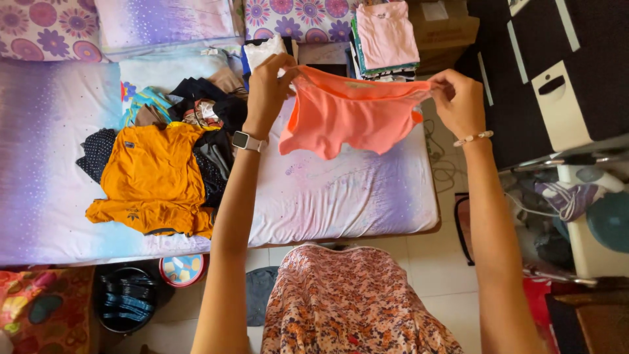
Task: Folding shirts and stacking them on a bed.
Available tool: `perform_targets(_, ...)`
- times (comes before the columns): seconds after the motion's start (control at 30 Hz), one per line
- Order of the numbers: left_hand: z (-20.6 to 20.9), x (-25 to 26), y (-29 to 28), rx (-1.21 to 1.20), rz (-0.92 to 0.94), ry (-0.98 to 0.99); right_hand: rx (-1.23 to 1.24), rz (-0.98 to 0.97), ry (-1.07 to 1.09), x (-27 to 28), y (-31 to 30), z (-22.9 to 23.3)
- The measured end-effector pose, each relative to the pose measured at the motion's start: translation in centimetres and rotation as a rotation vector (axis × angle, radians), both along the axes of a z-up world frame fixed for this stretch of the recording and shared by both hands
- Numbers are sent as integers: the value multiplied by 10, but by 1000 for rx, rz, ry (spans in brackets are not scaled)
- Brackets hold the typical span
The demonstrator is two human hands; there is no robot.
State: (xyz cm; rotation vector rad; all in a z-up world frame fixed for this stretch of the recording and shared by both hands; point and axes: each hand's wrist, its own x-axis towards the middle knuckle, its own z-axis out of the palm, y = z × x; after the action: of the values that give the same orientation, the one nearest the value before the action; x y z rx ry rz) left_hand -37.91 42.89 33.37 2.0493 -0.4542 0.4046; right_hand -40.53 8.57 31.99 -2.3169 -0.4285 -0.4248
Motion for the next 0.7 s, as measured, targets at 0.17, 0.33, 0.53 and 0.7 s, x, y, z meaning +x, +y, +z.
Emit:
perform_targets(0.17, -7, 11, 15, -81, -102, 81, 100, -10, 115, -13, 7, -6)
perform_targets(0.33, -10, 27, 17, -40, -183, 25, 213, -33, 149, -26, 9, -22)
perform_targets(0.53, -26, 63, -38, 20, -268, 29, 397, -178, 246, -42, -21, -52)
perform_targets(0.7, -62, 114, -136, 118, -318, -127, 495, -404, 247, -56, -87, -82)
